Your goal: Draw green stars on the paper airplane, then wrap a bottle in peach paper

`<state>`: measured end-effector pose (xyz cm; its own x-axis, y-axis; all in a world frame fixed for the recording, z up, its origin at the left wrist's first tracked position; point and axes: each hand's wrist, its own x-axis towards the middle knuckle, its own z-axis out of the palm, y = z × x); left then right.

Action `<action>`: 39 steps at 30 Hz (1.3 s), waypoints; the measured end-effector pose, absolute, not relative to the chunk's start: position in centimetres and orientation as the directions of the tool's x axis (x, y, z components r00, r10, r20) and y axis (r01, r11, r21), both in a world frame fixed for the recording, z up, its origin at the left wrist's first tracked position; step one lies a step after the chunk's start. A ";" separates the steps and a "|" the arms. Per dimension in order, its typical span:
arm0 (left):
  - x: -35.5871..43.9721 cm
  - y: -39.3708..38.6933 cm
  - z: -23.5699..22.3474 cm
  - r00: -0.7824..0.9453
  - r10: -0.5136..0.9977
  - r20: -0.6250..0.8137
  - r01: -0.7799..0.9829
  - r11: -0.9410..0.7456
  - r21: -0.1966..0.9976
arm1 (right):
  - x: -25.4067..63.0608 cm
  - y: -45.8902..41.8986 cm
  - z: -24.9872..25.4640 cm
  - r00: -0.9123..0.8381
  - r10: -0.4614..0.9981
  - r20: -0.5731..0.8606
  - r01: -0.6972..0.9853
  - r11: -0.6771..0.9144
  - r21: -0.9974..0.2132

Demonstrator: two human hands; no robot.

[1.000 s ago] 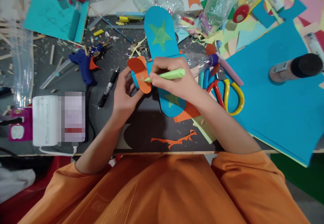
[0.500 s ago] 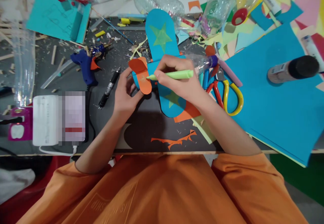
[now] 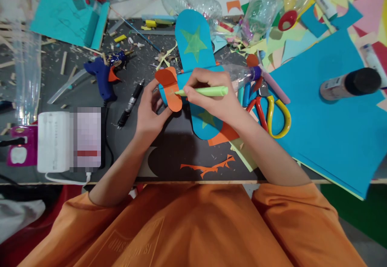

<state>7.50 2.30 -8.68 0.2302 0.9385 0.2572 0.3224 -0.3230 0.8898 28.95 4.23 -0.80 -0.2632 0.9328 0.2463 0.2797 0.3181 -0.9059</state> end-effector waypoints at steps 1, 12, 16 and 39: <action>7.5 2.3 -8.7 0.233 0.938 0.259 0.321 -0.325 0.890 | 28.9 4.2 -0.8 -0.252 0.933 0.258 0.278 0.325 -0.904; 7.7 2.3 -8.5 0.209 0.946 0.248 0.306 -0.304 0.902 | 28.2 3.7 -0.8 -0.308 0.899 0.312 0.225 0.388 -0.894; 7.7 2.3 -8.5 0.203 0.950 0.238 0.318 -0.294 0.901 | 28.3 3.7 -0.8 -0.335 0.901 0.276 0.246 0.366 -0.897; 7.5 2.2 -8.5 0.215 0.947 0.239 0.318 -0.300 0.899 | 28.7 4.1 -0.7 -0.269 0.913 0.306 0.244 0.372 -0.896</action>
